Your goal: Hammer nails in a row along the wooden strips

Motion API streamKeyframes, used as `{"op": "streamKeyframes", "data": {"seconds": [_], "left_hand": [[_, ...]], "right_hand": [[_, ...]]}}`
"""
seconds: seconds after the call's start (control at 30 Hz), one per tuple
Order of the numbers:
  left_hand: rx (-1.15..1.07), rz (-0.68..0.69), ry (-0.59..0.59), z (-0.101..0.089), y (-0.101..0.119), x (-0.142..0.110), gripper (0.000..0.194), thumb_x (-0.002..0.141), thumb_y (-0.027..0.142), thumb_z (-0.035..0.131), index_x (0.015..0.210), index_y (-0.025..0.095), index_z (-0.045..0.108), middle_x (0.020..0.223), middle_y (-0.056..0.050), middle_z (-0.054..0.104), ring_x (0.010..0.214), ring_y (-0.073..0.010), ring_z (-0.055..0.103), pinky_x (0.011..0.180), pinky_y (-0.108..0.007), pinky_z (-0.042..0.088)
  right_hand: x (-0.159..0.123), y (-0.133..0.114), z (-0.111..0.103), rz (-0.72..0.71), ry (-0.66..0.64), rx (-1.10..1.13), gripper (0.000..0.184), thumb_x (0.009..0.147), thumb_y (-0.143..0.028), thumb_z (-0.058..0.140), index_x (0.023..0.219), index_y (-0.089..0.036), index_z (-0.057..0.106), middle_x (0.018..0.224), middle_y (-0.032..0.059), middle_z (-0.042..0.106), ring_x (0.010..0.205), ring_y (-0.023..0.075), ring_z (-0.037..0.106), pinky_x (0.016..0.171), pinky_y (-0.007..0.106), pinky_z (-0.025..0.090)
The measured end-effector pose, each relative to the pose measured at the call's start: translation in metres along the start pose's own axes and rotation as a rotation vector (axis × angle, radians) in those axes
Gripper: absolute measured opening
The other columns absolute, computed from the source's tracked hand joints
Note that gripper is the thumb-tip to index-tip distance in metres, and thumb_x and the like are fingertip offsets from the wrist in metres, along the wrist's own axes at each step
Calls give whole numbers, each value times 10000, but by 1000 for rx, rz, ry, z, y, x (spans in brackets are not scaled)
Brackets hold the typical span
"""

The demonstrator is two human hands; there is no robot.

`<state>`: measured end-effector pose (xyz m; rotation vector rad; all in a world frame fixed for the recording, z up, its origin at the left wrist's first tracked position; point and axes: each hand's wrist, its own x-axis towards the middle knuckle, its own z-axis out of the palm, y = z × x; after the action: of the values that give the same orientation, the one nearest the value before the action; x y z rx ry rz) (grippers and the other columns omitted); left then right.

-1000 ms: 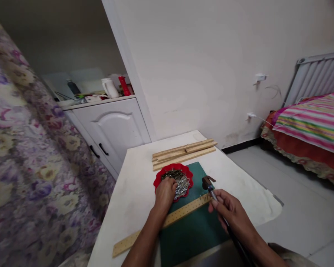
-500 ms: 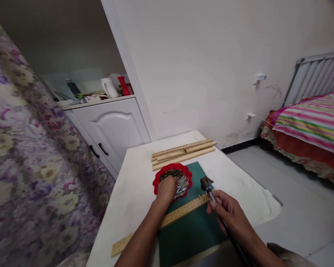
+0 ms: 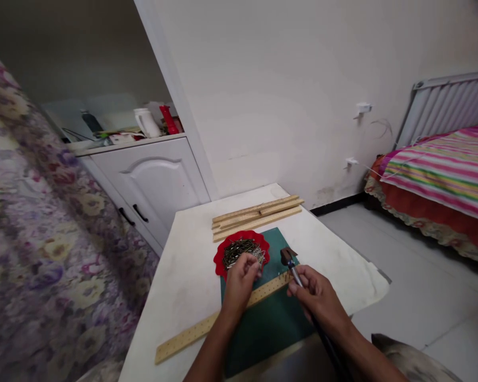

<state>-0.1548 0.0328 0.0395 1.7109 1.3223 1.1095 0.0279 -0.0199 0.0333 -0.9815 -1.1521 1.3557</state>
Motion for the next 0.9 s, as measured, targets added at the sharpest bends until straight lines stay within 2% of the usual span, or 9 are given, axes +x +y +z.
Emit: {"op": "streamKeyframes", "data": {"seconds": [0.1, 0.17, 0.27, 0.43, 0.53, 0.63, 0.7, 0.8, 0.9], "left_hand": [[-520, -174, -18, 20, 12, -15, 192, 771, 333, 597, 802, 160, 520, 706, -9, 609, 615, -111, 570, 592, -224, 445], [-720, -253, -14, 30, 17, -23, 231, 727, 319, 658, 792, 148, 518, 737, -16, 621, 615, -103, 584, 593, -219, 459], [-851, -283, -15, 38, 20, -29, 236, 715, 285, 685, 794, 141, 515, 768, -22, 627, 635, -104, 604, 599, -217, 468], [-895, -266, -9, 42, 18, -32, 225, 720, 267, 680, 803, 146, 509, 786, -22, 626, 654, -115, 616, 610, -223, 470], [-782, -223, -27, 41, 12, -36, 178, 743, 258, 646, 796, 152, 513, 763, -19, 627, 641, -115, 603, 602, -224, 460], [-493, -131, -83, 35, 5, -40, 105, 784, 248, 590, 796, 161, 533, 702, -5, 612, 622, -119, 583, 598, -231, 450], [-215, 8, -93, 30, 4, -43, 75, 808, 240, 559, 787, 167, 560, 725, -15, 608, 675, -136, 583, 637, -249, 452], [217, 309, -62, 27, 6, -47, 120, 834, 198, 505, 773, 178, 606, 848, -50, 613, 805, -166, 569, 711, -279, 442], [468, 486, -41, 30, 9, -51, 187, 851, 181, 467, 754, 189, 627, 838, -54, 609, 793, -168, 554, 688, -275, 433]], "right_hand": [[1, 3, 3, -41, 34, 25, 155, 748, -258, 649, 808, -183, 526, 633, -62, 550, 392, 38, 403, 316, 129, 305], [1, 3, 3, -52, 36, 31, 153, 754, -260, 644, 813, -183, 526, 646, -56, 560, 394, 39, 402, 314, 129, 303], [-1, 2, 3, -38, 26, 23, 160, 787, -309, 610, 820, -184, 516, 646, -57, 563, 330, 22, 354, 286, 138, 280], [-2, 0, 2, -31, 54, 9, 196, 767, -339, 628, 801, -189, 507, 617, -71, 513, 342, 36, 352, 286, 148, 279], [-1, 1, 1, -23, 41, 20, 171, 753, -310, 624, 806, -190, 513, 613, -64, 522, 370, 57, 375, 319, 165, 286], [-1, 0, 1, -82, 57, -2, 124, 726, -231, 616, 806, -188, 532, 622, -51, 527, 512, 110, 484, 452, 195, 373], [-2, 0, 1, -106, 68, -65, 106, 717, -207, 606, 801, -188, 545, 621, -48, 526, 575, 133, 510, 527, 216, 395], [-4, 3, 1, -106, 80, -173, 103, 717, -227, 602, 809, -196, 565, 632, -39, 553, 592, 151, 520, 552, 231, 401], [-5, 7, 2, -113, 67, -220, 97, 725, -252, 597, 803, -201, 571, 641, -28, 573, 602, 158, 533, 552, 234, 412]]}}
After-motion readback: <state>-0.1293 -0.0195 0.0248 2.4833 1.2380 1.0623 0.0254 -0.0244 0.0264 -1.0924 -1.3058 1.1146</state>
